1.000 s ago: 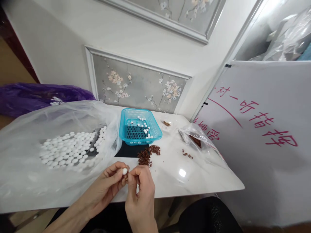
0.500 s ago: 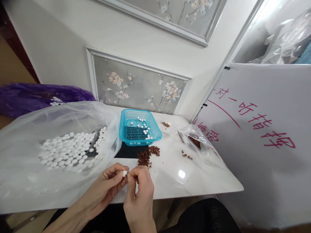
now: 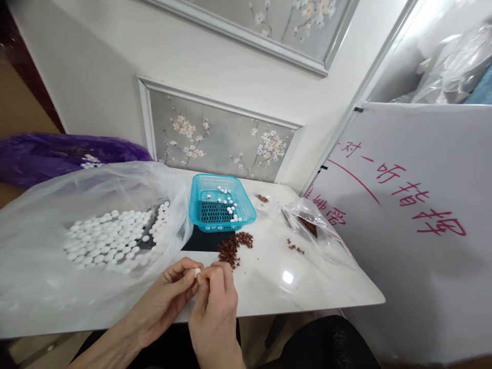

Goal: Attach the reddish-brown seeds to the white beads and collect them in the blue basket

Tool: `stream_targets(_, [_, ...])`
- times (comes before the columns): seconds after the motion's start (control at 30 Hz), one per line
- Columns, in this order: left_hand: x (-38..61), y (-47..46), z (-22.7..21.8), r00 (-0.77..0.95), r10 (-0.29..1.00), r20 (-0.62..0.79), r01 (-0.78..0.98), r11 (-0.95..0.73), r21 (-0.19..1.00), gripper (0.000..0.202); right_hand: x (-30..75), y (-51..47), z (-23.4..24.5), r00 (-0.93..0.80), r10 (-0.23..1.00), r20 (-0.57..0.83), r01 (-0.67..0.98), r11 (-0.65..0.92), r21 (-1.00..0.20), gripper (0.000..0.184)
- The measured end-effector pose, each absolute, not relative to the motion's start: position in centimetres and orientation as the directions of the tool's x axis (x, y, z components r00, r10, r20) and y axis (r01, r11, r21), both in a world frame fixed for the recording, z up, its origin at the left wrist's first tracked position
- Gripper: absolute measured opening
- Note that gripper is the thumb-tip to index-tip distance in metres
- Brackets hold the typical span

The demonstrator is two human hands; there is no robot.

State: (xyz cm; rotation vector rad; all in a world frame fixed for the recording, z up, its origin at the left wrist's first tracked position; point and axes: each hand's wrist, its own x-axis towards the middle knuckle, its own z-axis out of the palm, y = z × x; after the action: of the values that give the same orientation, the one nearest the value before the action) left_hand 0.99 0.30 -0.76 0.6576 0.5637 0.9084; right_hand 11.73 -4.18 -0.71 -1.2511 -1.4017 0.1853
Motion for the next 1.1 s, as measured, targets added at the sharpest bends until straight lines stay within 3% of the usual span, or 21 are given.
stream_targets(0.13, [1.1,0.2,-0.3,0.509,0.839,-0.194,-0.521,0.48,0.706,0.009,12.7,-4.3,-0.2,0.244,0.889,0.389,0.3,0.312,-0.902,0.009])
stream_targets(0.23, [1.3,0.2,0.0,0.529,0.83,-0.176,-0.523,0.482,0.703,0.018,13.8,-4.6,0.5,0.106,0.945,0.308,0.169,0.288,-0.943,0.023])
stream_targets(0.57, [0.9,0.0,-0.2,0.56,0.818,-0.133,-0.456,0.439,0.774,0.029,14.6,-4.8,1.3,0.007,0.956,0.294,0.303,0.278,-0.911,0.021])
stream_targets(0.87, [1.1,0.0,-0.2,0.578,0.811,-0.091,-0.458,0.415,0.786,0.024,14.2,-4.8,0.8,0.038,0.911,0.411,0.392,0.365,-0.845,0.02])
stream_targets(1.1, [0.9,-0.1,-0.3,0.571,0.811,-0.126,-0.475,0.452,0.755,0.016,14.2,-4.9,1.1,0.051,0.923,0.381,0.336,0.344,-0.877,0.02])
